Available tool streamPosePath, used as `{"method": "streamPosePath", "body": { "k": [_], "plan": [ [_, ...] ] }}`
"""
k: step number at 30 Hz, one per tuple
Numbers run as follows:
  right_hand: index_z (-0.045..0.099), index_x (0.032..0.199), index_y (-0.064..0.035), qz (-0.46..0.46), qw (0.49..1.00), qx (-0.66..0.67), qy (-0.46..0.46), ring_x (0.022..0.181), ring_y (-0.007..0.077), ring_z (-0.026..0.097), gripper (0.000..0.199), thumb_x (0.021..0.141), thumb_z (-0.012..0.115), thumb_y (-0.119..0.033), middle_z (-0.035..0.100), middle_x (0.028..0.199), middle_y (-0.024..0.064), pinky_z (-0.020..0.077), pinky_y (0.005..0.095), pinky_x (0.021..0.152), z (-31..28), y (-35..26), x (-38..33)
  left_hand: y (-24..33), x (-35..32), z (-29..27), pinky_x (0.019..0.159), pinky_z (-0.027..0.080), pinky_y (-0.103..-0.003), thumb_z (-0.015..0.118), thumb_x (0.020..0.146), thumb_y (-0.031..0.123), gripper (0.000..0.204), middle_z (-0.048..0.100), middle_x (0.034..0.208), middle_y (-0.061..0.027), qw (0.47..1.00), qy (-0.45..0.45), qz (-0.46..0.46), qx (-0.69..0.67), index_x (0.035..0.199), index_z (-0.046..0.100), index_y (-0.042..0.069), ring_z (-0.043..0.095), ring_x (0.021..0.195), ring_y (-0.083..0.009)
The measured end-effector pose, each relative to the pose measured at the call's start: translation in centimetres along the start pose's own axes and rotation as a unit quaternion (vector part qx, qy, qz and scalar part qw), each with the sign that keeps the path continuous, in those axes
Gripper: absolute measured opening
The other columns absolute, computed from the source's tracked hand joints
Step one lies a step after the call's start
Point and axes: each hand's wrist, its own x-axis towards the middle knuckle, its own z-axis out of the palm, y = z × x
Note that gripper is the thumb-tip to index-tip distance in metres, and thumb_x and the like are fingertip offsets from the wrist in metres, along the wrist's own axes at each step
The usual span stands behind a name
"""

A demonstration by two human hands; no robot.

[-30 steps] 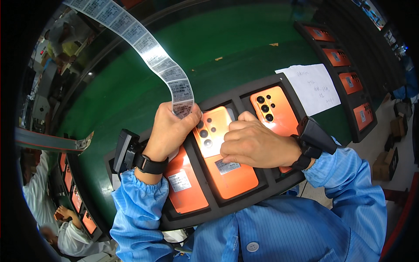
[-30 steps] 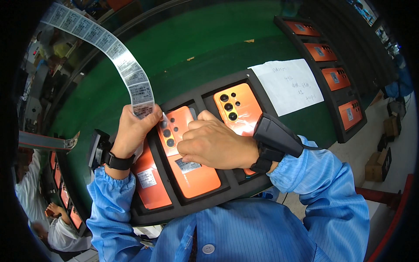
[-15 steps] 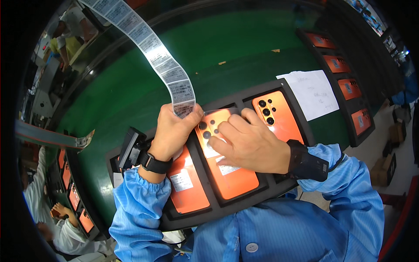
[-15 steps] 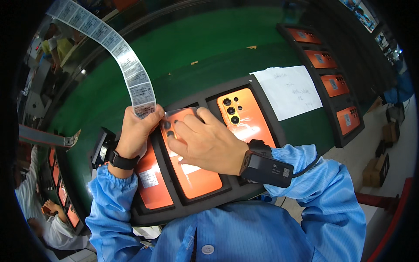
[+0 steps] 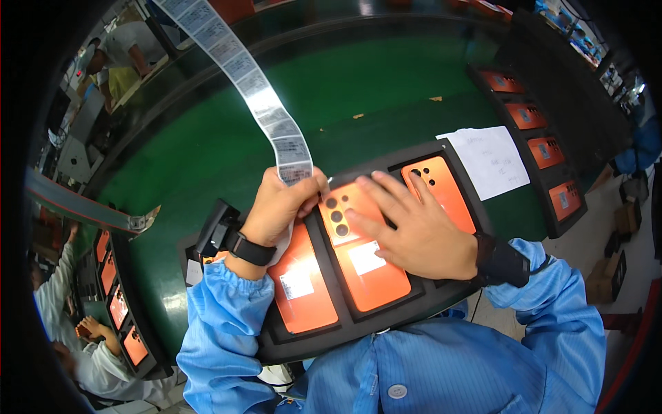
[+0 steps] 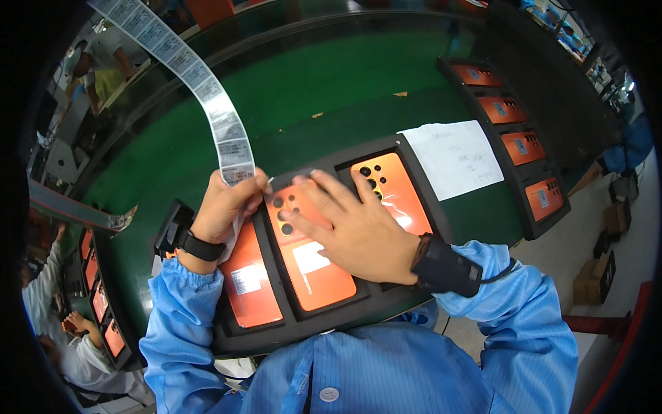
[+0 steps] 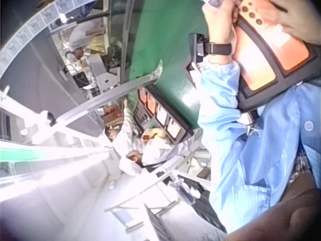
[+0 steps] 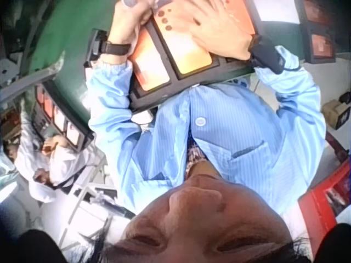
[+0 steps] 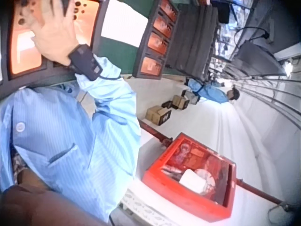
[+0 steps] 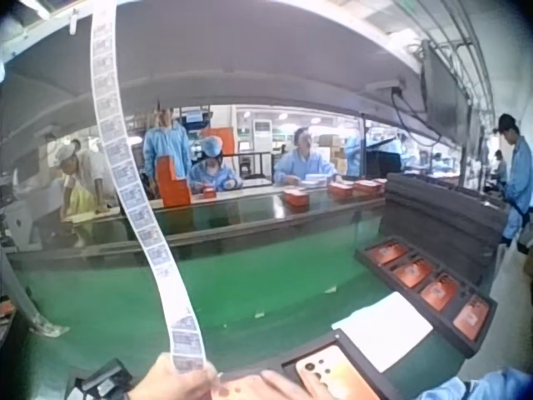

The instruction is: Applying regulatory labels to the back of orange mobile phones on an assembly line.

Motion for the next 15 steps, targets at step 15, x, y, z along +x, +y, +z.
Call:
{"method": "streamPosePath", "body": {
  "k": [15],
  "plan": [
    [0.062,0.105,-0.0018,0.064,0.884,0.337,0.317,0.099,0.0313,0.05,0.041,0.068,0.072,-0.016,0.053,0.109,0.0137,0.0425,0.0404,0.082,-3.6,-1.0,-1.0,3.7,-8.0,5.7,0.092,0.043,-0.031,0.047,0.091,0.006,0.042,0.053,0.121,-0.0139,0.977,-0.192,-0.08,-0.049,0.131,0.036,-0.003,0.053,0.11,-0.0215]
  ]
}}
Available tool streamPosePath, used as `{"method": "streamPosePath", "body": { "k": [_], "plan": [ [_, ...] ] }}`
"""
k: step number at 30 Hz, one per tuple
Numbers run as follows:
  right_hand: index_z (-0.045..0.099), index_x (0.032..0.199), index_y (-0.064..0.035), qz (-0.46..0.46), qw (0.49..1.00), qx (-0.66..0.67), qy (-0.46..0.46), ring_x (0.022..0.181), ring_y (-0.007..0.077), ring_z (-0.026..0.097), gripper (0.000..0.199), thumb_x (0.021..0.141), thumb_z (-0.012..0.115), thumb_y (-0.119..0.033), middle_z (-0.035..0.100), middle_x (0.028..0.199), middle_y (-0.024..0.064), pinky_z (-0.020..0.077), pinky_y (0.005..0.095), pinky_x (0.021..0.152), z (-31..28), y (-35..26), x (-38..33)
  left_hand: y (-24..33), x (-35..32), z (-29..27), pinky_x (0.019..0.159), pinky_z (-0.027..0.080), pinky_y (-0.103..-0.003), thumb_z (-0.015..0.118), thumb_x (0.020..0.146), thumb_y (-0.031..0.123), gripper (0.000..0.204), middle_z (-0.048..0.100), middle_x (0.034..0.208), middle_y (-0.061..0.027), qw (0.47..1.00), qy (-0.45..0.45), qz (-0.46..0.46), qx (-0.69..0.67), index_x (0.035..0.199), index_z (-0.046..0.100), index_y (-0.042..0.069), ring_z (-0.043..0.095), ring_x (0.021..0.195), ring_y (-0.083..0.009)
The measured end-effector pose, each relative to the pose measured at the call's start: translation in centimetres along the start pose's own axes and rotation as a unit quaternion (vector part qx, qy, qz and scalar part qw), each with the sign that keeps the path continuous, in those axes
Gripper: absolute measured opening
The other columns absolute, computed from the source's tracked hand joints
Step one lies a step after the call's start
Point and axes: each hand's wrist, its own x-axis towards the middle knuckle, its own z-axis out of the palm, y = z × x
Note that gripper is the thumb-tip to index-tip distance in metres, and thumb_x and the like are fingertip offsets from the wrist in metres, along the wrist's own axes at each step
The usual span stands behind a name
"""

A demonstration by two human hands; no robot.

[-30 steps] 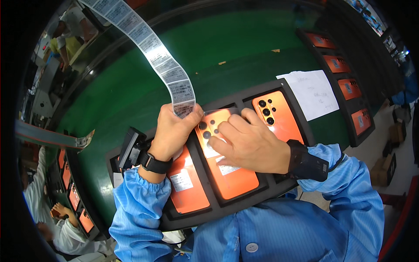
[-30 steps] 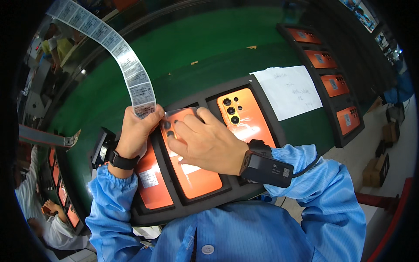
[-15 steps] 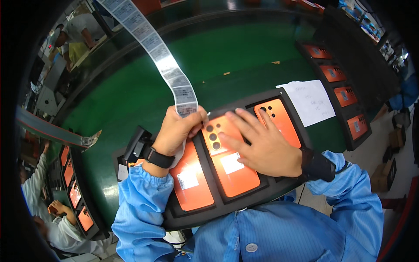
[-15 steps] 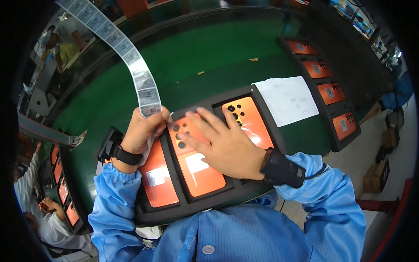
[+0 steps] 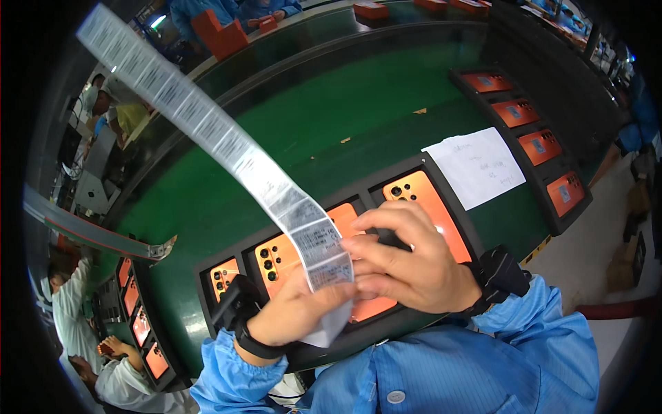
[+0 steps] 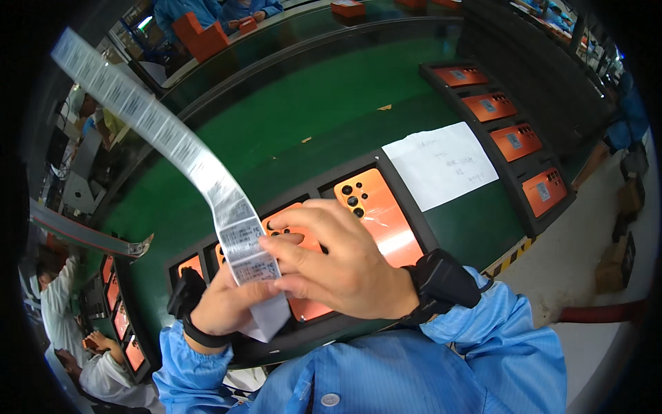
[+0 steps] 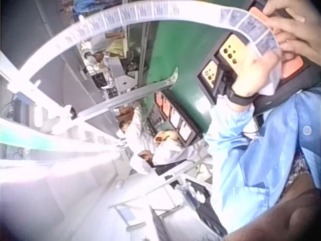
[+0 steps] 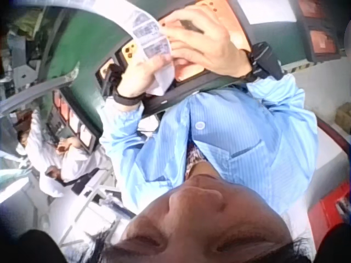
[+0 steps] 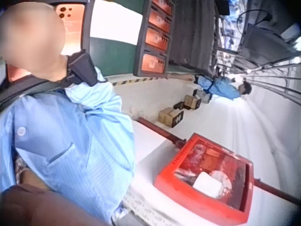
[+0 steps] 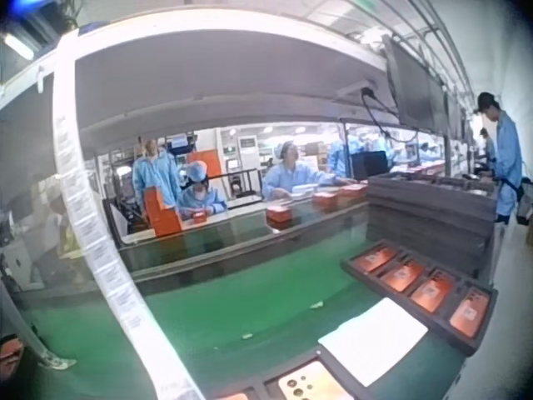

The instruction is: Applying regulatory labels to the back of orange mobile phones on an assembly line.

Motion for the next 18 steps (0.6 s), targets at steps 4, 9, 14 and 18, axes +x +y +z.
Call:
{"method": "streamPosePath", "body": {
  "k": [4,9,14,18],
  "plan": [
    [0.062,0.106,-0.0012,0.01,0.999,0.039,-0.002,0.1,0.0299,0.048,0.042,0.067,0.072,-0.013,0.052,0.109,0.0138,0.0424,0.039,0.082,0.4,-0.4,-0.5,-0.7,-0.7,1.6,0.098,0.037,-0.03,0.05,0.091,0.006,0.047,0.04,0.134,-0.0103,0.999,0.041,-0.021,0.019,0.135,0.033,0.0,0.042,0.12,-0.0176],
    [0.067,0.098,-0.0033,0.037,0.992,0.118,0.003,0.096,0.0263,0.049,0.031,0.068,0.072,-0.008,0.056,0.101,0.0095,0.0436,0.0342,0.077,0.2,0.2,-1.2,-1.6,-0.5,3.0,0.099,0.037,-0.033,0.054,0.087,0.0,0.06,0.038,0.135,-0.0101,0.997,0.032,-0.019,-0.065,0.139,0.025,0.005,0.04,0.122,-0.019],
    [0.068,0.081,-0.0035,0.01,0.993,0.112,0.042,0.09,0.0223,0.051,0.018,0.064,0.072,-0.002,0.06,0.085,0.004,0.0431,0.0295,0.067,0.4,0.3,-1.3,-1.4,1.3,5.2,0.101,0.034,-0.039,0.033,0.097,0.031,0.052,0.042,0.131,-0.0148,0.961,0.137,0.038,-0.236,0.134,0.028,-0.006,0.044,0.12,-0.0242],
    [0.067,0.079,-0.0052,-0.065,0.997,-0.003,0.038,0.084,0.0203,0.054,0.015,0.065,0.068,-0.005,0.06,0.082,0.0017,0.0413,0.0297,0.066,0.3,0.4,-1.4,-1.4,1.4,5.0,0.098,0.037,-0.038,0.034,0.097,0.032,0.049,0.048,0.124,-0.014,0.948,0.185,0.004,-0.26,0.131,0.036,-0.004,0.047,0.115,-0.0234]
  ]
}}
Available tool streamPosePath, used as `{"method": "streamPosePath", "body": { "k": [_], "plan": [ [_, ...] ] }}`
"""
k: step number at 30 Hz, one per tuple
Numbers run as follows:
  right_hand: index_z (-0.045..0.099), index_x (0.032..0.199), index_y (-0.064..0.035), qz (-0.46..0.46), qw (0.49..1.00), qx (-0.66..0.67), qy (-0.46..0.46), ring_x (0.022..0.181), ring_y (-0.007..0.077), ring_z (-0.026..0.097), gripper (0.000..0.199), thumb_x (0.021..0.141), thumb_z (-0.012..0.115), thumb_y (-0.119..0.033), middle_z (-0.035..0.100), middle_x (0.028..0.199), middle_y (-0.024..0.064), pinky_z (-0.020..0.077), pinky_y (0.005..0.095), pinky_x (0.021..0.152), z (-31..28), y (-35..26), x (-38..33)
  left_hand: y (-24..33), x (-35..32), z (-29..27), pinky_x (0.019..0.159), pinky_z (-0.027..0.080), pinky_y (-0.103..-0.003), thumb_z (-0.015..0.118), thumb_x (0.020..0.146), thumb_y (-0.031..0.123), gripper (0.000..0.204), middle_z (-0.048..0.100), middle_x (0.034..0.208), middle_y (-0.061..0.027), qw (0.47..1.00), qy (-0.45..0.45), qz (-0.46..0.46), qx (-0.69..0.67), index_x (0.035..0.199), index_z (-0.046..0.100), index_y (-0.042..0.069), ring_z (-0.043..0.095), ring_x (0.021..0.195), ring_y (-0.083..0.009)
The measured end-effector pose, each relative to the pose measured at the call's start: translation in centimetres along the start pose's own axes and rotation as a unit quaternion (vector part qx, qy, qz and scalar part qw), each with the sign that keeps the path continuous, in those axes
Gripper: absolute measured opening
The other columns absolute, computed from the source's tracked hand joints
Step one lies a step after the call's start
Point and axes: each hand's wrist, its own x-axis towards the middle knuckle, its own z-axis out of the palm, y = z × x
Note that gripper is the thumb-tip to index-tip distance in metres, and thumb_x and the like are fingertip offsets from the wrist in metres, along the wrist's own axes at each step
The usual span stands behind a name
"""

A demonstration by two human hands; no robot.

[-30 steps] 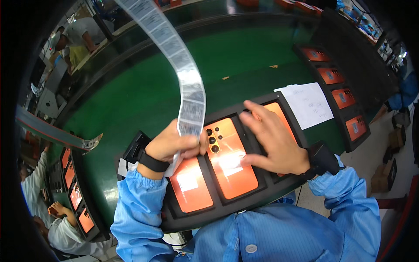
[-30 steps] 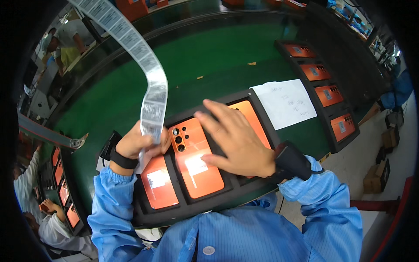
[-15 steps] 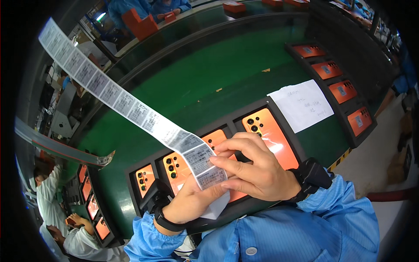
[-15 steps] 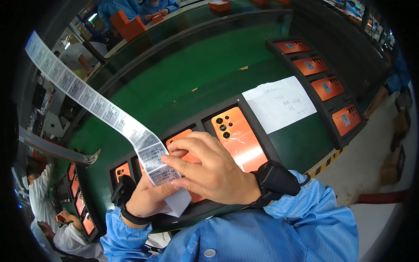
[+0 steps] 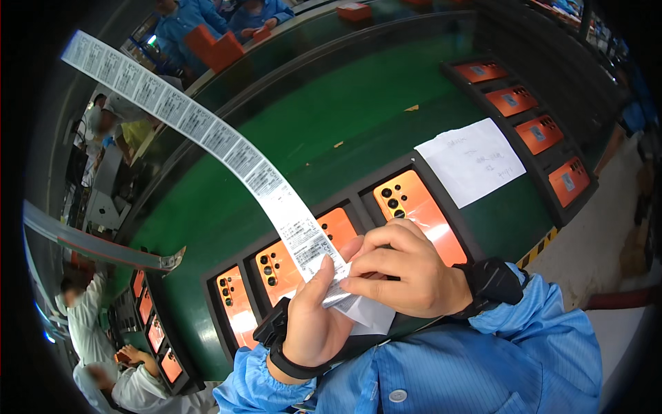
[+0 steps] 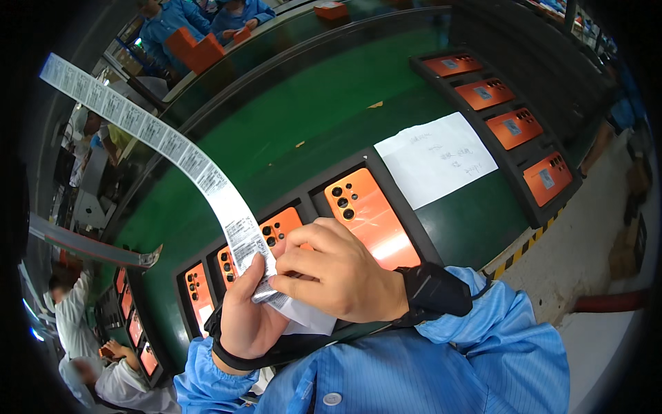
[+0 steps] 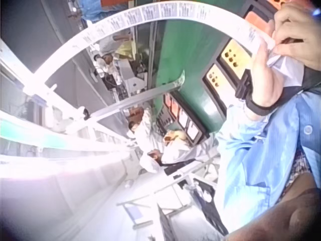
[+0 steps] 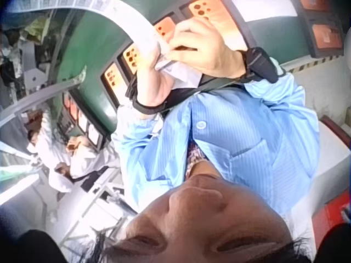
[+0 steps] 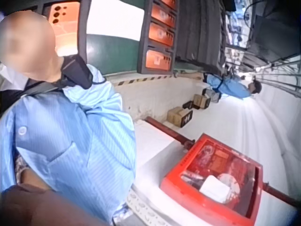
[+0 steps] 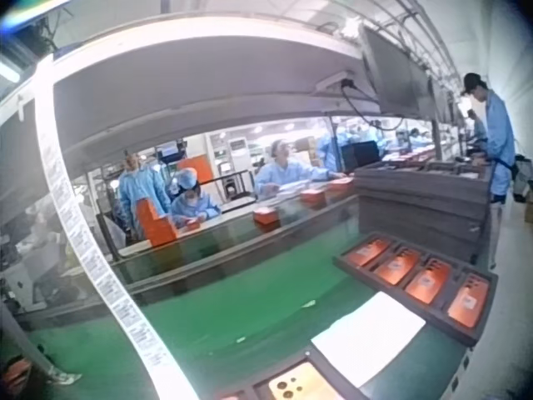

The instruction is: Applying regulatory labels to the back of orange mobile phones on an assembly line.

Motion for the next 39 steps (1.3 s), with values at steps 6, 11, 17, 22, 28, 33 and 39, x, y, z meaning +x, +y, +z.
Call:
{"method": "streamPosePath", "body": {
  "k": [6,11,17,22,28,33,39],
  "plan": [
    [0.068,0.088,-0.0095,-0.076,0.985,-0.156,0.02,0.08,0.0154,0.057,0.019,0.071,0.062,-0.013,0.064,0.086,0.0006,0.0393,0.0331,0.071,0.3,-0.2,-0.7,0.2,0.4,-0.5,0.098,0.037,-0.038,0.035,0.097,0.03,0.046,0.049,0.121,-0.0115,0.995,-0.024,-0.031,-0.089,0.131,0.038,0.0,0.048,0.113,-0.0224],
    [0.067,0.09,-0.008,-0.073,0.979,-0.19,0.02,0.083,0.0148,0.059,0.019,0.073,0.061,-0.013,0.066,0.09,0.0017,0.0381,0.0355,0.075,0.1,-0.1,-1.1,0.1,0.2,0.3,0.097,0.037,-0.038,0.037,0.096,0.026,0.044,0.048,0.121,-0.0116,0.996,-0.011,-0.02,-0.085,0.132,0.037,0.0,0.049,0.112,-0.0223],
    [0.065,0.082,-0.0048,-0.081,0.987,-0.13,0.037,0.088,0.0202,0.058,0.014,0.073,0.059,-0.014,0.063,0.095,0.0053,0.0409,0.0322,0.07,-1.0,0.0,-0.9,0.5,1.0,0.2,0.094,0.042,-0.037,0.04,0.094,0.021,0.042,0.054,0.115,-0.0155,0.999,-0.024,0.023,-0.022,0.131,0.036,0.0,0.053,0.107,-0.025],
    [0.067,0.084,-0.006,0.043,0.995,0.062,0.068,0.076,0.0216,0.056,0.026,0.059,0.072,-0.004,0.061,0.084,0.0049,0.0401,0.0312,0.066,-5.1,0.4,-0.5,2.1,3.6,-0.3,0.088,0.047,-0.037,0.037,0.075,-0.003,0.036,0.059,0.1,-0.0199,0.949,0.03,0.221,0.222,0.106,0.052,-0.01,0.06,0.096,-0.0276],
    [0.065,0.092,0.0011,0.085,0.99,0.023,0.108,0.073,0.0232,0.06,0.024,0.068,0.07,0.004,0.063,0.08,0.0107,0.0453,0.032,0.066,-9.2,2.0,-1.9,0.0,5.1,0.7,0.066,0.046,-0.041,0.055,0.073,0.005,0.015,0.057,0.073,-0.0165,0.632,-0.206,0.215,0.716,0.084,0.059,-0.003,0.056,0.068,-0.0356],
    [0.064,0.088,0.0028,0.113,0.985,0.039,0.126,0.075,0.0225,0.061,0.019,0.07,0.07,0.004,0.064,0.081,0.0122,0.0463,0.0305,0.068,-10.4,3.1,-2.8,-2.7,6.4,1.7,0.066,0.045,-0.041,0.057,0.074,0.012,0.017,0.06,0.082,-0.0147,0.552,-0.281,0.209,0.757,0.087,0.058,0.002,0.058,0.074,-0.0332],
    [0.064,0.087,0.0027,0.157,0.974,0.081,0.143,0.078,0.0226,0.062,0.015,0.072,0.068,0.004,0.065,0.082,0.0128,0.0474,0.0297,0.07,-9.9,4.4,-3.4,-3.9,6.3,1.1,0.063,0.045,-0.036,0.053,0.079,0.023,0.016,0.054,0.072,-0.0103,0.57,-0.24,0.137,0.774,0.081,0.055,0.007,0.057,0.066,-0.0256]
  ]
}}
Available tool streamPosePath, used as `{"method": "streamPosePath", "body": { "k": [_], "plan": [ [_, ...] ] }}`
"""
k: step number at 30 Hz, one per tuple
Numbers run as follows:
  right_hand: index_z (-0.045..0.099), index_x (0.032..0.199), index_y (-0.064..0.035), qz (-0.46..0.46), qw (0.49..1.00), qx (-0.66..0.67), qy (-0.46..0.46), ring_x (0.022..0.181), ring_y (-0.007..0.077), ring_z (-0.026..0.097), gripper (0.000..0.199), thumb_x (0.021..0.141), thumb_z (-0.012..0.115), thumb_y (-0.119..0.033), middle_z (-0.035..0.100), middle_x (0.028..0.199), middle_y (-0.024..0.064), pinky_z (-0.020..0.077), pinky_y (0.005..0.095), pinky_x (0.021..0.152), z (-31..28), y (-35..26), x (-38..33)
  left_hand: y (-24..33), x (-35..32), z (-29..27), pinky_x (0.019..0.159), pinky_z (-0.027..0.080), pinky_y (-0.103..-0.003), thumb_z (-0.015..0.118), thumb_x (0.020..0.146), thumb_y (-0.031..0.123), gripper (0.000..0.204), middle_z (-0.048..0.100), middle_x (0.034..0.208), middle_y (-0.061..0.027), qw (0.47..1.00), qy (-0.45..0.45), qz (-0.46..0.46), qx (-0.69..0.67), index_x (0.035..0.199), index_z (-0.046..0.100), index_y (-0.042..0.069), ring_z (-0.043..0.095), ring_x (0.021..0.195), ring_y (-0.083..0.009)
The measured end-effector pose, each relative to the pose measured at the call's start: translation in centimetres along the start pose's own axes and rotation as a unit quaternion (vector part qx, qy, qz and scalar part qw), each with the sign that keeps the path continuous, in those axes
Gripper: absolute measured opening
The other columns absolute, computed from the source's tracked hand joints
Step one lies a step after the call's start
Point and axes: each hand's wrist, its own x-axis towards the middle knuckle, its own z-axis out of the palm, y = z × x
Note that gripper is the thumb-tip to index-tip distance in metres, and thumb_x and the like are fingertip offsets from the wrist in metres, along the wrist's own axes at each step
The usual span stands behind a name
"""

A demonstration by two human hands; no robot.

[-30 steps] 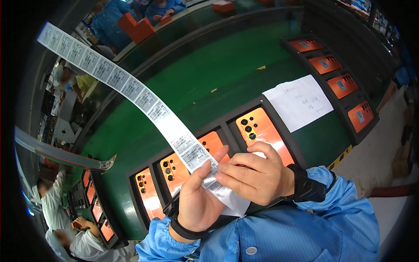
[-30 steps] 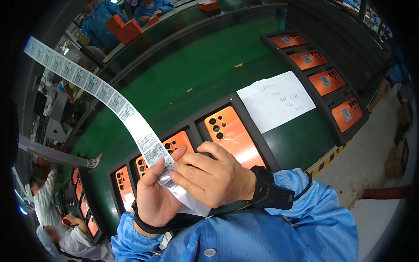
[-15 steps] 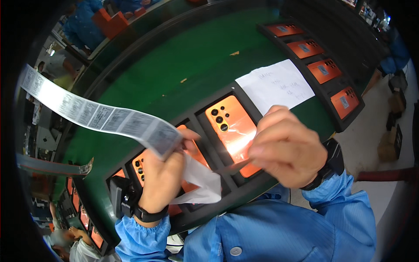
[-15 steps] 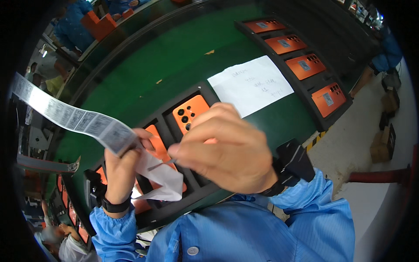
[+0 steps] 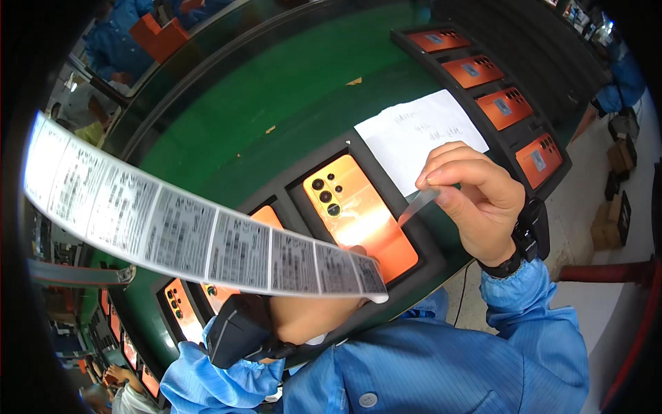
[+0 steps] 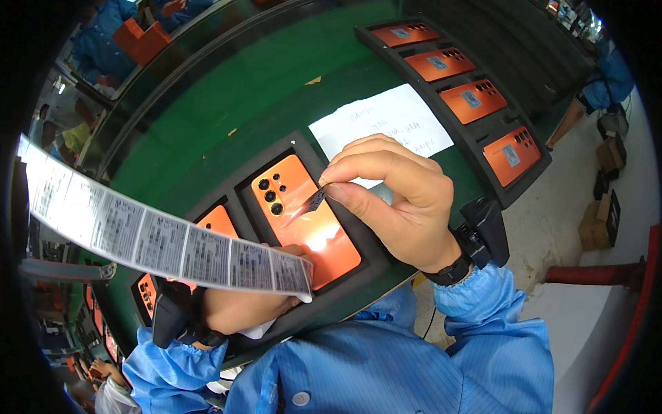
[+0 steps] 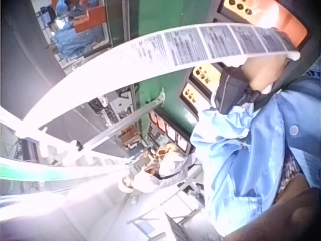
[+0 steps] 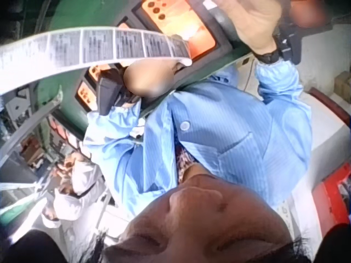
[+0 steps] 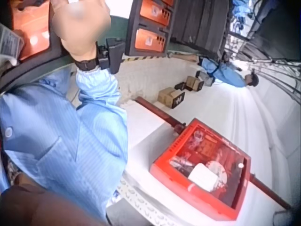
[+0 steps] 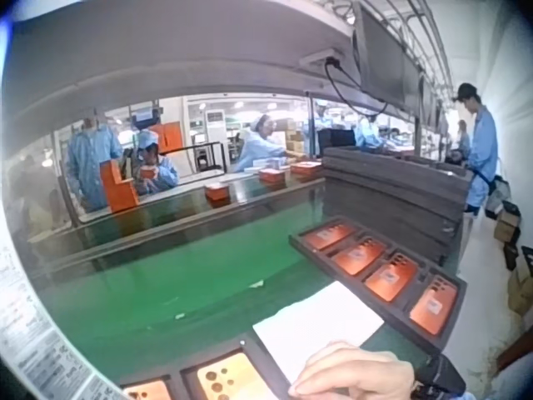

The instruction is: Applying regulatory labels to the back of orange mobile phones on an assembly line.

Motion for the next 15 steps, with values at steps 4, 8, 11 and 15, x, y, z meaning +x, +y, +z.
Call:
{"method": "streamPosePath", "body": {
  "k": [4,8,11,15],
  "plan": [
    [0.063,0.087,0.0027,0.032,0.999,0.017,-0.004,0.078,0.0215,0.062,0.012,0.075,0.066,0.002,0.064,0.083,0.013,0.0475,0.0293,0.07,-0.1,1.2,-0.3,-0.6,-0.1,1.5,0.067,0.046,-0.033,0.052,0.081,0.022,0.018,0.053,0.085,-0.0091,0.998,0.02,-0.012,0.059,0.091,0.051,0.008,0.057,0.078,-0.0235],
    [0.062,0.089,0.0026,0.057,0.997,0.037,-0.025,0.079,0.0209,0.062,0.011,0.078,0.065,-0.001,0.064,0.084,0.0123,0.0474,0.0286,0.071,-0.4,2.0,-0.5,0.0,0.8,1.7,0.061,0.044,-0.031,0.053,0.076,0.021,0.014,0.054,0.084,-0.005,0.94,0.165,0.18,0.238,0.085,0.05,0.01,0.056,0.071,-0.0178],
    [0.061,0.089,0.0023,0.078,0.995,0.042,-0.038,0.079,0.0199,0.061,0.01,0.081,0.063,-0.002,0.063,0.084,0.0117,0.0468,0.0276,0.072,0.0,2.3,-0.2,1.6,0.0,0.9,0.059,0.041,-0.028,0.056,0.072,0.019,0.015,0.052,0.08,-0.0056,0.949,0.066,0.137,0.277,0.079,0.051,0.008,0.054,0.068,-0.0163],
    [0.061,0.089,0.0031,0.116,0.99,0.06,-0.048,0.079,0.0163,0.059,0.01,0.082,0.062,-0.003,0.063,0.085,0.0103,0.0461,0.0266,0.072,-0.1,2.9,-0.4,1.6,0.1,0.9,0.061,0.041,-0.028,0.057,0.069,0.018,0.016,0.051,0.079,-0.0052,0.932,0.019,0.177,0.315,0.08,0.052,0.007,0.053,0.069,-0.0157]
  ]
}}
